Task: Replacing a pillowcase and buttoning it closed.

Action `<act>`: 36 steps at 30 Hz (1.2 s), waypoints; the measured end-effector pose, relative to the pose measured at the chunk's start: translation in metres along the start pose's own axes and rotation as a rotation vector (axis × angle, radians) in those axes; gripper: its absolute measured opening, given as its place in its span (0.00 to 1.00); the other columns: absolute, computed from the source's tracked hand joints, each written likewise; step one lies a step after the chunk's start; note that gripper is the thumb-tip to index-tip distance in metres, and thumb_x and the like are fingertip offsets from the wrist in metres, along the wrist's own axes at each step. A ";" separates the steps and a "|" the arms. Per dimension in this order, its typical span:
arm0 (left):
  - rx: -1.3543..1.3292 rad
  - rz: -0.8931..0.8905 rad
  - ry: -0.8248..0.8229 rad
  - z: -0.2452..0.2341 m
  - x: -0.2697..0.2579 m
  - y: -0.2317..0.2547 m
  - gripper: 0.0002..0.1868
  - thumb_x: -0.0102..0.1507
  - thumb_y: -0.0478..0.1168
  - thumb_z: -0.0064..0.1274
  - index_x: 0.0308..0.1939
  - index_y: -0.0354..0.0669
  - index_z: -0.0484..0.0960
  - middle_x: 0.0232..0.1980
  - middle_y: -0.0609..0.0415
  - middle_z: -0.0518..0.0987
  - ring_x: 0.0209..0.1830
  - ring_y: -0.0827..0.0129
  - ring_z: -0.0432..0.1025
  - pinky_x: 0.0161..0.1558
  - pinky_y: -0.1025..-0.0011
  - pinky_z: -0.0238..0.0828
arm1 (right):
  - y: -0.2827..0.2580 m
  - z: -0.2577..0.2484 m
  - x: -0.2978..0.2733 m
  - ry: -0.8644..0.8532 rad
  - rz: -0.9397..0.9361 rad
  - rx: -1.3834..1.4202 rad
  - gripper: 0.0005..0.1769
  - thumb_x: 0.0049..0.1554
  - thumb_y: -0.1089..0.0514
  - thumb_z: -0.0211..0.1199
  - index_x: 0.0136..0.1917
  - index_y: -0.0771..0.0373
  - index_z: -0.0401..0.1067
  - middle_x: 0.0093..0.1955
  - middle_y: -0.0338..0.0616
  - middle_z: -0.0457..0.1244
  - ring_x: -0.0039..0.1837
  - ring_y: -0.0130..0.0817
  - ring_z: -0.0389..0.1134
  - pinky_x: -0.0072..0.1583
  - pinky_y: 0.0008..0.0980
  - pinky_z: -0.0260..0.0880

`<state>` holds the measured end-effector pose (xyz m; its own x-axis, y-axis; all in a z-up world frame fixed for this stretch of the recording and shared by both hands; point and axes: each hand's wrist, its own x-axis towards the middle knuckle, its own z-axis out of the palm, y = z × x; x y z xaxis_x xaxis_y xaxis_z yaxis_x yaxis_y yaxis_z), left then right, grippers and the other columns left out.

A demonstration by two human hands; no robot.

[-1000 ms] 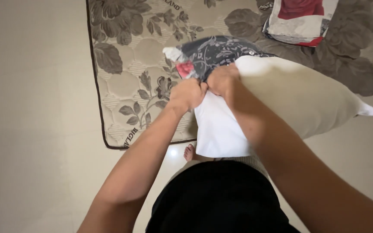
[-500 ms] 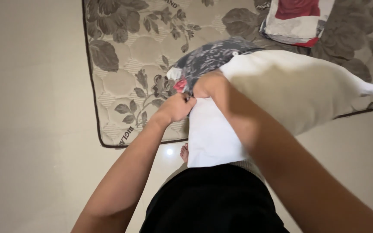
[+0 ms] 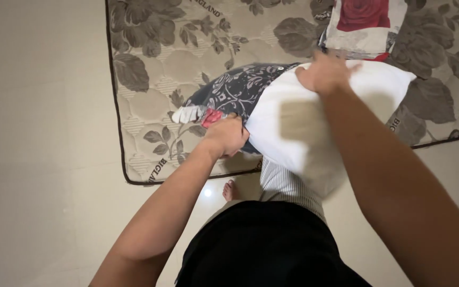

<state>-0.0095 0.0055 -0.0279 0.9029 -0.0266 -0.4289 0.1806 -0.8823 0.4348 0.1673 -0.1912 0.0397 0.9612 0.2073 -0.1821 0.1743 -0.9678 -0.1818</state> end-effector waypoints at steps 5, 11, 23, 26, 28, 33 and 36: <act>-0.129 -0.113 -0.017 -0.005 -0.005 0.000 0.25 0.65 0.49 0.40 0.58 0.36 0.76 0.62 0.40 0.77 0.58 0.47 0.75 0.60 0.54 0.69 | 0.022 0.014 0.019 -0.511 0.278 -0.121 0.39 0.62 0.32 0.46 0.75 0.59 0.63 0.80 0.54 0.51 0.78 0.60 0.53 0.73 0.65 0.51; -0.237 -0.192 0.353 0.015 0.042 -0.042 0.23 0.67 0.38 0.42 0.66 0.37 0.70 0.69 0.36 0.70 0.61 0.41 0.72 0.60 0.52 0.70 | 0.038 0.020 0.029 -0.523 0.114 -0.205 0.41 0.60 0.28 0.53 0.67 0.64 0.73 0.73 0.58 0.61 0.73 0.59 0.61 0.69 0.54 0.61; -0.145 -0.255 0.141 -0.035 0.039 -0.034 0.23 0.56 0.38 0.54 0.55 0.56 0.84 0.58 0.47 0.81 0.62 0.52 0.72 0.62 0.59 0.68 | 0.069 0.007 0.009 -0.444 0.045 0.285 0.31 0.60 0.38 0.54 0.67 0.58 0.73 0.64 0.52 0.68 0.60 0.52 0.70 0.58 0.50 0.70; -0.105 -0.296 0.064 -0.038 0.033 -0.035 0.24 0.56 0.46 0.58 0.58 0.56 0.82 0.58 0.46 0.81 0.62 0.51 0.73 0.63 0.58 0.68 | 0.061 -0.002 0.001 -0.567 0.146 0.181 0.29 0.55 0.45 0.57 0.67 0.54 0.75 0.63 0.51 0.70 0.61 0.53 0.71 0.57 0.56 0.72; -0.040 -0.337 0.135 -0.037 0.036 -0.038 0.24 0.58 0.46 0.52 0.59 0.59 0.82 0.57 0.46 0.82 0.62 0.50 0.74 0.61 0.55 0.69 | 0.063 0.003 0.001 -0.548 0.045 0.072 0.35 0.48 0.45 0.69 0.67 0.56 0.70 0.64 0.51 0.68 0.63 0.50 0.70 0.61 0.48 0.71; 0.058 -0.291 -0.001 -0.053 0.044 -0.049 0.23 0.58 0.52 0.58 0.52 0.47 0.86 0.57 0.43 0.82 0.61 0.51 0.75 0.62 0.58 0.69 | 0.076 0.027 0.002 -0.452 -0.018 0.029 0.39 0.47 0.42 0.71 0.70 0.53 0.68 0.70 0.50 0.63 0.67 0.50 0.66 0.65 0.45 0.67; 0.120 -0.223 -0.082 -0.056 0.065 -0.042 0.23 0.57 0.52 0.59 0.51 0.44 0.85 0.54 0.41 0.81 0.58 0.48 0.74 0.57 0.58 0.71 | 0.074 0.044 -0.011 -0.293 -0.105 -0.044 0.32 0.47 0.43 0.71 0.65 0.50 0.75 0.67 0.52 0.66 0.66 0.52 0.67 0.65 0.46 0.67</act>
<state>0.0634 0.0671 -0.0295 0.8104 0.1415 -0.5686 0.3197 -0.9200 0.2268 0.1597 -0.2584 -0.0145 0.8361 0.3324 -0.4364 0.2845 -0.9429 -0.1732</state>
